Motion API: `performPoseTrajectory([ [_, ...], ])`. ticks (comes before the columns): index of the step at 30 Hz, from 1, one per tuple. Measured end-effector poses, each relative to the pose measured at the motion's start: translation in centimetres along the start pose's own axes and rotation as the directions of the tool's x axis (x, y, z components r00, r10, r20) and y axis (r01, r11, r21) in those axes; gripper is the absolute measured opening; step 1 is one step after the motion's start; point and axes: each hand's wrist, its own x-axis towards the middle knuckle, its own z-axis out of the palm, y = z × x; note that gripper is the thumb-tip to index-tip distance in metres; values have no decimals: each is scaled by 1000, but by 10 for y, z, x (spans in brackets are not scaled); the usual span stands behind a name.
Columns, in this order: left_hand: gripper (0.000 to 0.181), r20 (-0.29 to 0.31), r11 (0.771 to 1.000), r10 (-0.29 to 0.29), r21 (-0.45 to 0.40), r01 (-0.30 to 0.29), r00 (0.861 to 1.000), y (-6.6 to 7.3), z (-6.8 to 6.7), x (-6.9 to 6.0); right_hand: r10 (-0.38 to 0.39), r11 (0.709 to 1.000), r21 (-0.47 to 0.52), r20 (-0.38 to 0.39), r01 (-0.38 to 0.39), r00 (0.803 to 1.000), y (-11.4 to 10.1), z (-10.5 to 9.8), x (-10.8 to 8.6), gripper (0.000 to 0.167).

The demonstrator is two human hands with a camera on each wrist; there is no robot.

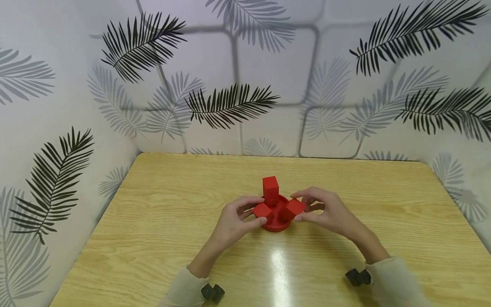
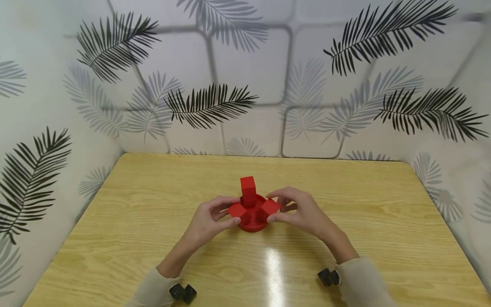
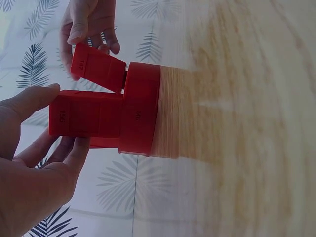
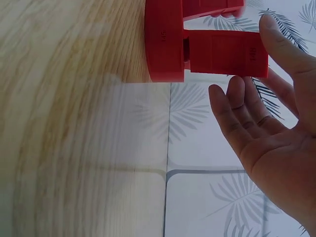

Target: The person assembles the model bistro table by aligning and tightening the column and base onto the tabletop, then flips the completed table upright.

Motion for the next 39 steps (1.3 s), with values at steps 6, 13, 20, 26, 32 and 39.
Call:
performPoseTrajectory([
  [6, 47, 3, 1000, 2, 6, -2, 1000, 0, 0, 0, 13, 1000, 28, 49, -14, 999, -4, 3, 1, 45],
  [13, 48, -1, 1000, -9, 8, 9, 1000, 2, 0, 1, -24, 999, 44, -13, 24, 1000, -7, 12, 4, 36],
  [20, 48, 4, 1000, -4, 13, 4, 1000, 2, 0, 1, 9, 999, 38, 12, -9, 1000, -8, 17, 11, 42],
  [26, 48, 6, 1000, -1, 13, 1, 1000, 2, -1, 0, -12, 1000, 9, 39, 11, 999, -6, 18, 15, 52],
  [32, 48, 13, 1000, 0, 14, -1, 1000, 0, -2, 0, -5, 998, 57, 83, 0, 996, -5, 12, 19, 51],
  [39, 47, 15, 1000, -4, 6, 3, 1000, 1, -2, 0, 22, 999, 37, 82, -25, 996, -4, 10, 21, 48],
])
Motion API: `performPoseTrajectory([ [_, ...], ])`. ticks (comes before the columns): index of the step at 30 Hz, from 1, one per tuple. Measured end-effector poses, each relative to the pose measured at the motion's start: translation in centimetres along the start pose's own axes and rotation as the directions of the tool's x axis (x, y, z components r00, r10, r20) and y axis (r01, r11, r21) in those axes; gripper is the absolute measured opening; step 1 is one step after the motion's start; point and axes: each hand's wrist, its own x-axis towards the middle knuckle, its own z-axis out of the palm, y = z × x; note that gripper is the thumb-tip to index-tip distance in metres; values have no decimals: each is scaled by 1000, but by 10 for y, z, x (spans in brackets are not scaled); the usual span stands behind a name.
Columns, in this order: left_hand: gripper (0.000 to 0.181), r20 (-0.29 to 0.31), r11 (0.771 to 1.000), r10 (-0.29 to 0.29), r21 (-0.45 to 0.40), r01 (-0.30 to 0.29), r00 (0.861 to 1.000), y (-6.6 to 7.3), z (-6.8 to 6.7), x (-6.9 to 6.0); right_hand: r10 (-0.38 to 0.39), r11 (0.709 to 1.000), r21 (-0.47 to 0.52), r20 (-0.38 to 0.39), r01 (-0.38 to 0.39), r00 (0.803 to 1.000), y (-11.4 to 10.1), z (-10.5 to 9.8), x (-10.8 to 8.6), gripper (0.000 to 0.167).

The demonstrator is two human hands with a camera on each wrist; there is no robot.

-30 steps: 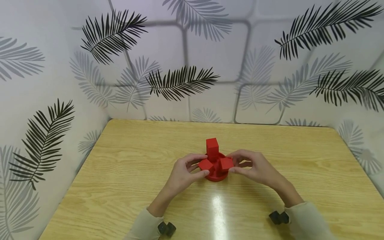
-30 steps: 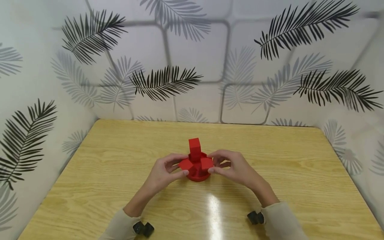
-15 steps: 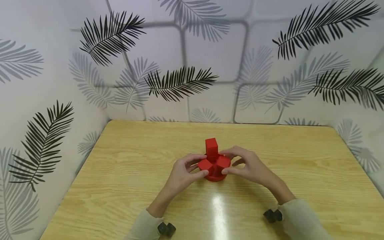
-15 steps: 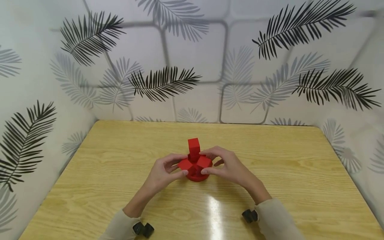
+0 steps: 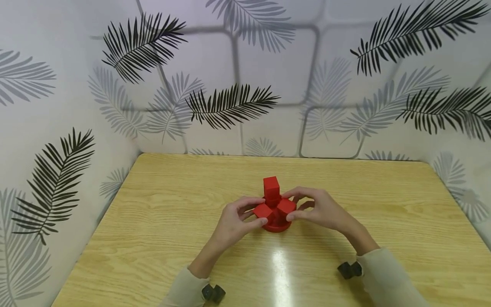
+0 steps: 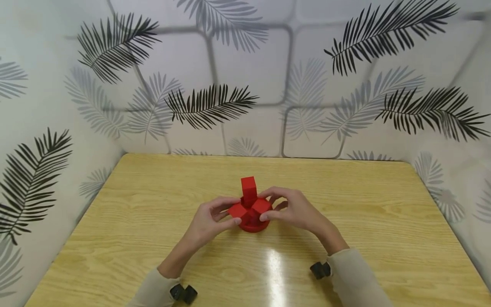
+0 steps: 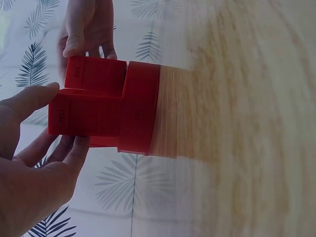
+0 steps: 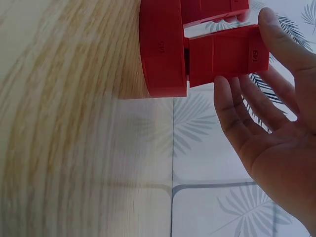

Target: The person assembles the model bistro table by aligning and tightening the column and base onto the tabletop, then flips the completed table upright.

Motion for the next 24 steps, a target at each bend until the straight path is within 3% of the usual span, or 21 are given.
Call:
performPoseTrajectory([
  [5, 48, -4, 1000, 0, -1, 0, 1000, 1, 0, 0, -3, 999, -34, -58, 1, 998, 1, 3, 4, 42],
  [10, 47, -2, 1000, -3, -6, 3, 1000, -1, -1, 0, -6, 1000, -26, -63, 4, 998, 2, 4, 4, 36],
  [17, 47, -1, 1000, 2, -3, -2, 1000, -3, -1, 1, -34, 997, -76, -48, 31, 998, 3, 6, 3, 50],
  [24, 47, -1, 1000, 4, -9, -4, 1000, -2, 0, 1, -43, 993, -110, -36, 39, 998, 2, 7, 3, 51],
])
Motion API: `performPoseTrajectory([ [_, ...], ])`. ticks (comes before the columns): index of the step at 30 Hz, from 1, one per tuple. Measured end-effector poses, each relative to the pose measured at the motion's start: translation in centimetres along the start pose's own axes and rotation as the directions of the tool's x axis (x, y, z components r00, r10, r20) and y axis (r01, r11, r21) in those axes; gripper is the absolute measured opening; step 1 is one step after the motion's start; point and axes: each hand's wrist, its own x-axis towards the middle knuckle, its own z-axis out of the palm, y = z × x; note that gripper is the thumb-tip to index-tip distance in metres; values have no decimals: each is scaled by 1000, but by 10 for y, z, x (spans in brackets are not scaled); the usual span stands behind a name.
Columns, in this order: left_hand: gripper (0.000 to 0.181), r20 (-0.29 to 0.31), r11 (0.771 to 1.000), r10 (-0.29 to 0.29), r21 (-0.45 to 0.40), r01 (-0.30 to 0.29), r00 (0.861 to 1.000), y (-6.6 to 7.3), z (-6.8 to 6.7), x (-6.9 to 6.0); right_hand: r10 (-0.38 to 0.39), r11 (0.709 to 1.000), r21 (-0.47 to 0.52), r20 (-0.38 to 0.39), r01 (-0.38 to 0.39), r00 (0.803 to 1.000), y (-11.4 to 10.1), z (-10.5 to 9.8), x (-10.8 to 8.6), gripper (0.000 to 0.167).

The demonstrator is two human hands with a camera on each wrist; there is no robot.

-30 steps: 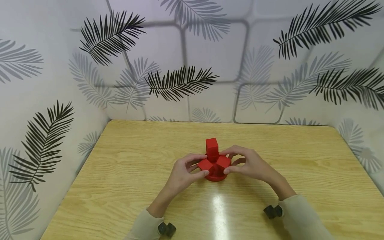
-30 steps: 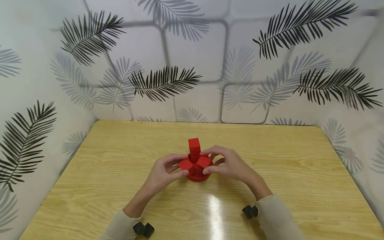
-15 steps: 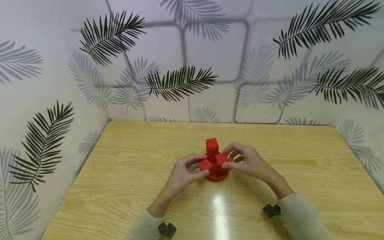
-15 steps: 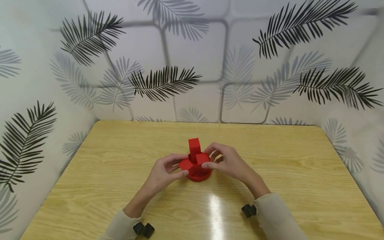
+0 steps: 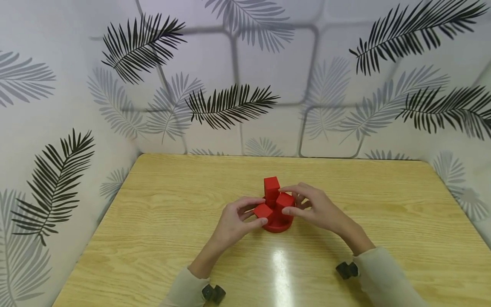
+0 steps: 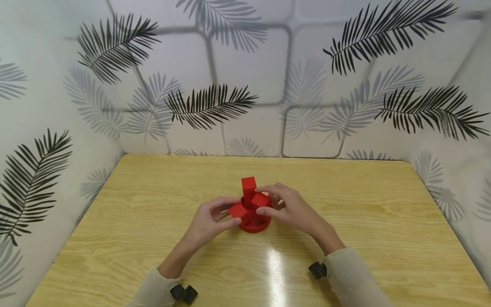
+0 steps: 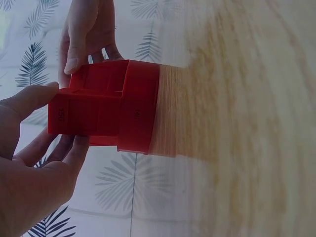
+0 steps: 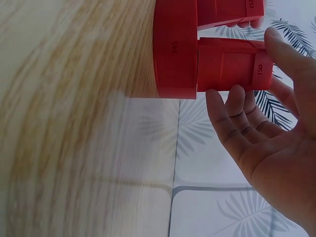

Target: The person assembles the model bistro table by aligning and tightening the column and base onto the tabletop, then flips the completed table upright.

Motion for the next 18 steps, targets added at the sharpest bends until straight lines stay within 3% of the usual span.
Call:
performPoseTrajectory([
  [11, 48, -8, 1000, -11, -9, 11, 1000, 2, 1, 0, 42, 999, 24, -53, -41, 998, 6, -7, -8, 41],
  [18, 48, -12, 1000, -11, -1, 11, 1000, 0, 1, 1, 98, 989, 115, -91, -88, 991, 8, -13, -17, 34],
])
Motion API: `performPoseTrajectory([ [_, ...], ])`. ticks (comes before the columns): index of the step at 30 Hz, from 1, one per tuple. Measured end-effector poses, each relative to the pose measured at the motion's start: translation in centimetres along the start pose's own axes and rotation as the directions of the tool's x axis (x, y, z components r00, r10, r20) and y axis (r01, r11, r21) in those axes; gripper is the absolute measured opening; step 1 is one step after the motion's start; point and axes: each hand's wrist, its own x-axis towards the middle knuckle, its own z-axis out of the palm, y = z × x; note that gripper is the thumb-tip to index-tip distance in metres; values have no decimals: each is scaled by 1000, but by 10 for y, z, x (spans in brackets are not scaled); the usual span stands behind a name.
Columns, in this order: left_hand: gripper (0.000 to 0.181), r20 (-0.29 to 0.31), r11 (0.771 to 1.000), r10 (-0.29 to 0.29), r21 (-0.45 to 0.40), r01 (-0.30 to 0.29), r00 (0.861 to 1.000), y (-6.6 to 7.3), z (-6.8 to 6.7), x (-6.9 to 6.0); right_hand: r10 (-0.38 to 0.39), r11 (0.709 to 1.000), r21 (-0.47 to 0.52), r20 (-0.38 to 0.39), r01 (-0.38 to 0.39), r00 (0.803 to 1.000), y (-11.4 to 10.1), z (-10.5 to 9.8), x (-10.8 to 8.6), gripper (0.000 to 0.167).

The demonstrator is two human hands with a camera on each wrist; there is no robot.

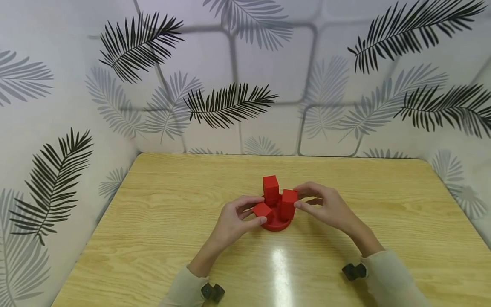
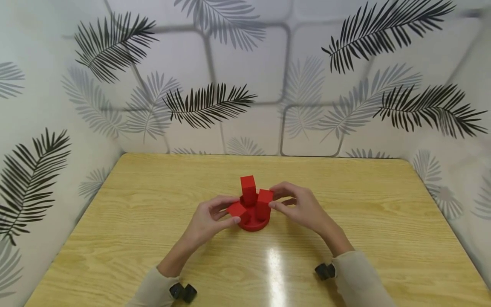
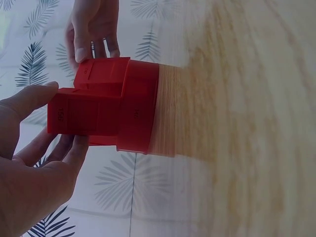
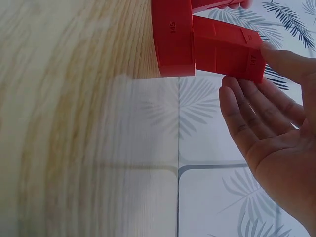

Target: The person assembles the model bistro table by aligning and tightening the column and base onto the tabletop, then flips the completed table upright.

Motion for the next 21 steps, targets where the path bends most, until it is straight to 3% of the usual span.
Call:
performPoseTrajectory([
  [10, 47, 8, 1000, 9, -23, -9, 1000, -1, 0, -1, -11, 1000, -20, 28, 12, 1000, 2, 0, -6, 51],
  [21, 47, 12, 1000, 3, -23, -2, 1000, -1, -1, -1, 30, 999, -10, -76, -31, 997, -2, 8, -11, 39],
])
